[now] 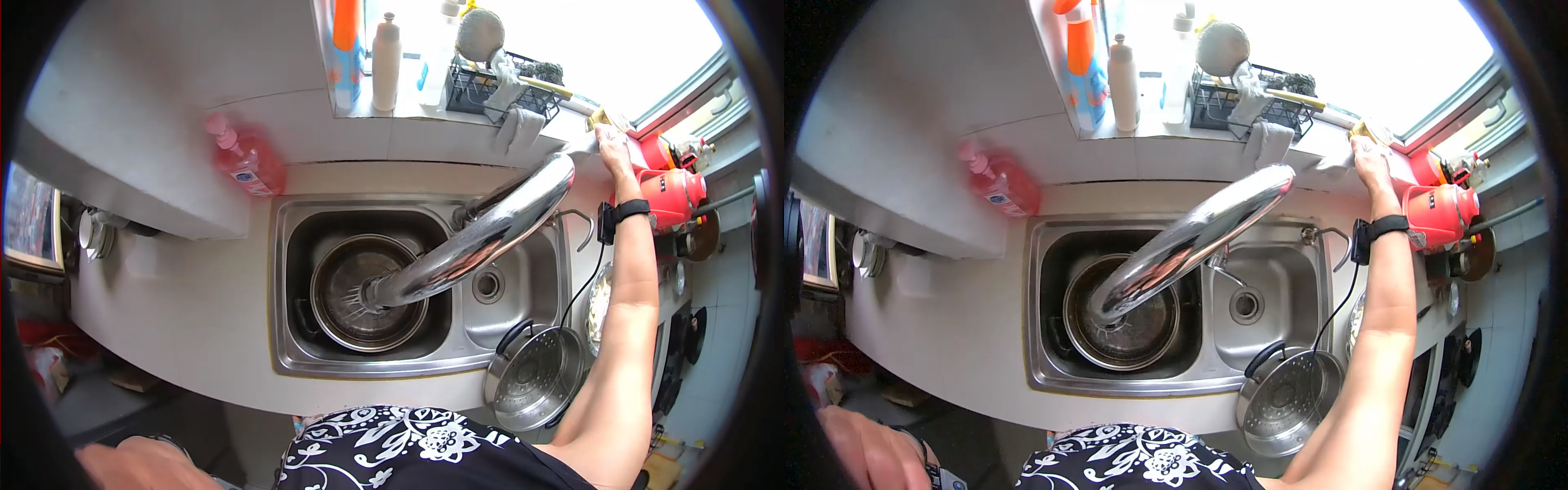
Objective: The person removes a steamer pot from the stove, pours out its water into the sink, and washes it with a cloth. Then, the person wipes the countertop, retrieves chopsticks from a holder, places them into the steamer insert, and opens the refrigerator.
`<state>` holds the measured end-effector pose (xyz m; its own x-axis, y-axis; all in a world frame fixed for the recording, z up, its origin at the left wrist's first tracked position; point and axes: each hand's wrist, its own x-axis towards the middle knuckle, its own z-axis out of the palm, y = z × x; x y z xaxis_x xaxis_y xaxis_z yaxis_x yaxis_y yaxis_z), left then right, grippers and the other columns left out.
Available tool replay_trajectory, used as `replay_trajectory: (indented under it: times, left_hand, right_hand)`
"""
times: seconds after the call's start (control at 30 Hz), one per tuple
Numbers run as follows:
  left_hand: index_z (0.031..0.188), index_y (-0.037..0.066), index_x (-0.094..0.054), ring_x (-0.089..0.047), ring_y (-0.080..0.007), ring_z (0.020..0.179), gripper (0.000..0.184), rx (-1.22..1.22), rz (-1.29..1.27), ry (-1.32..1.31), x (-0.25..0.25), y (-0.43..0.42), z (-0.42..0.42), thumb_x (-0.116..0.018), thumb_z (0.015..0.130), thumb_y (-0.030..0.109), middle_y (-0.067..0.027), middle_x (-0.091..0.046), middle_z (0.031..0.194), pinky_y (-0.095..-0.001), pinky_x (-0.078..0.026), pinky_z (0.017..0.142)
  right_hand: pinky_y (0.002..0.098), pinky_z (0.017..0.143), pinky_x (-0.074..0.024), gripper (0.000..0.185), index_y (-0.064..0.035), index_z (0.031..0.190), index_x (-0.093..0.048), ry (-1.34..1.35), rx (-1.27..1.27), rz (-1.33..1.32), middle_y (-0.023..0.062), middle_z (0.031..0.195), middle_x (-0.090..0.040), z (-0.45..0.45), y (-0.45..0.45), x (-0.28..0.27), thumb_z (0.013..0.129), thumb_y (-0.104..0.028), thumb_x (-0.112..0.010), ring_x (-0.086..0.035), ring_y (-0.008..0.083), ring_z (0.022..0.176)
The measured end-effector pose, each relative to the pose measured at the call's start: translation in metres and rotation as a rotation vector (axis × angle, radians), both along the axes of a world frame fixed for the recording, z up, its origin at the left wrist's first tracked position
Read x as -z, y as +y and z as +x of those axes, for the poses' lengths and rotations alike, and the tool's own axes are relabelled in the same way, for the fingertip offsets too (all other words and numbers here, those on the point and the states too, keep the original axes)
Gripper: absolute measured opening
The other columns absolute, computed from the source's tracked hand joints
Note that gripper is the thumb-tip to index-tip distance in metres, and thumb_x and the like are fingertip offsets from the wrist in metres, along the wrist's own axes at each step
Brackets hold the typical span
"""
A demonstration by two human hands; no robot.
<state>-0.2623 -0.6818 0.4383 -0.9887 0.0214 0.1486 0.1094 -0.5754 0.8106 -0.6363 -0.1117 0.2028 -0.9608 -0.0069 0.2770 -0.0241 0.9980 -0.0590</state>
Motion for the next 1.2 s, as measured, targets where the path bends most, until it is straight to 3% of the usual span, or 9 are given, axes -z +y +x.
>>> replay_trajectory:
  times: [0.03,0.13,0.23,0.3,0.4,0.63,0.97,1.13,1.2]
  left_hand:
    - [0.072,0.011,-0.047,-0.050,-0.0169,0.054,0.021,-0.141,-0.013,-0.002,0.004,-0.001,-0.004,-0.059,0.088,0.004,-0.0046,-0.059,0.070,-0.0270,-0.042,0.053]
    - [0.088,0.002,-0.060,-0.062,-0.0200,0.067,0.016,0.507,0.031,0.092,0.055,-0.053,-0.040,-0.069,0.086,0.015,-0.0110,-0.065,0.086,-0.0316,-0.052,0.062]
    - [0.084,-0.001,-0.056,-0.059,-0.0206,0.070,0.012,0.249,-0.133,-0.119,0.101,-0.048,-0.027,-0.067,0.080,-0.001,-0.0135,-0.061,0.086,-0.0332,-0.051,0.067]
    - [0.094,0.001,-0.055,-0.060,-0.0160,0.080,0.018,0.242,-0.440,-0.335,0.132,-0.060,-0.031,-0.066,0.079,-0.004,-0.0097,-0.060,0.087,-0.0290,-0.050,0.072]
    - [0.098,0.002,-0.057,-0.059,-0.0105,0.086,0.016,0.270,-0.643,-0.612,0.176,-0.077,-0.024,-0.062,0.084,-0.001,-0.0049,-0.062,0.092,-0.0246,-0.049,0.076]
    - [0.092,0.000,-0.062,-0.058,-0.0071,0.071,0.018,0.207,-1.057,-0.781,0.299,-0.156,0.047,-0.069,0.084,0.014,-0.0014,-0.064,0.078,-0.0222,-0.049,0.067]
    - [0.101,0.000,-0.062,-0.060,-0.0128,0.075,0.027,0.252,-1.127,-1.030,0.316,-0.175,0.111,-0.065,0.087,0.023,-0.0045,-0.065,0.085,-0.0281,-0.050,0.068]
    - [0.104,0.003,-0.063,-0.064,-0.0193,0.074,0.024,0.198,-1.080,-1.083,0.352,-0.197,0.130,-0.066,0.087,0.019,-0.0086,-0.067,0.085,-0.0315,-0.051,0.068]
    - [0.093,0.002,-0.064,-0.061,-0.0097,0.071,0.024,0.155,-1.124,-1.121,0.386,-0.212,0.137,-0.069,0.082,0.023,-0.0030,-0.066,0.074,-0.0266,-0.050,0.067]
  right_hand:
    - [0.0413,0.093,-0.0421,0.031,-0.0172,0.109,-0.062,-0.073,0.132,-0.040,0.0154,0.116,-0.061,0.018,-0.028,-0.024,0.098,-0.034,-0.039,-0.056,0.0331,0.108]
    - [0.0411,0.092,-0.0430,0.034,-0.0187,0.111,-0.063,-0.074,0.373,-0.066,0.0152,0.115,-0.061,0.021,-0.031,-0.042,0.097,-0.039,-0.041,-0.056,0.0338,0.108]
    - [0.0376,0.088,-0.0463,0.039,-0.0064,0.112,-0.064,0.168,-0.029,0.253,0.0168,0.109,-0.066,0.006,0.021,-0.007,0.091,-0.038,-0.057,-0.062,0.0284,0.102]
    - [0.0329,0.077,-0.0503,0.030,-0.0068,0.106,-0.064,0.067,0.128,-0.827,0.0099,0.101,-0.064,0.013,-0.008,-0.003,0.087,-0.030,-0.067,-0.061,0.0177,0.087]
    - [0.0334,0.067,-0.0535,0.043,-0.0031,0.110,-0.055,-0.122,0.121,-1.241,0.0076,0.097,-0.060,0.023,-0.037,-0.012,0.078,-0.024,-0.076,-0.060,0.0141,0.082]
    - [0.0280,0.059,-0.0535,0.047,-0.0016,0.109,-0.049,-0.033,0.246,-0.987,0.0075,0.097,-0.059,0.028,-0.074,-0.015,0.076,-0.019,-0.077,-0.060,0.0133,0.080]
    - [0.0334,0.062,-0.0577,0.044,-0.0006,0.125,-0.044,-0.242,0.103,-1.601,0.0135,0.108,-0.063,-0.005,-0.074,-0.023,0.092,-0.025,-0.060,-0.068,0.0201,0.082]
    - [0.0373,0.083,-0.0528,0.059,-0.0045,0.142,-0.032,0.082,0.119,-1.121,0.0161,0.115,-0.063,-0.046,-0.040,0.044,0.090,-0.018,-0.056,-0.064,0.0243,0.101]
    - [0.0371,0.099,-0.0431,0.061,-0.0093,0.144,-0.030,0.089,-0.013,-0.856,0.0193,0.120,-0.061,-0.038,-0.046,0.051,0.088,-0.017,-0.054,-0.057,0.0291,0.116]
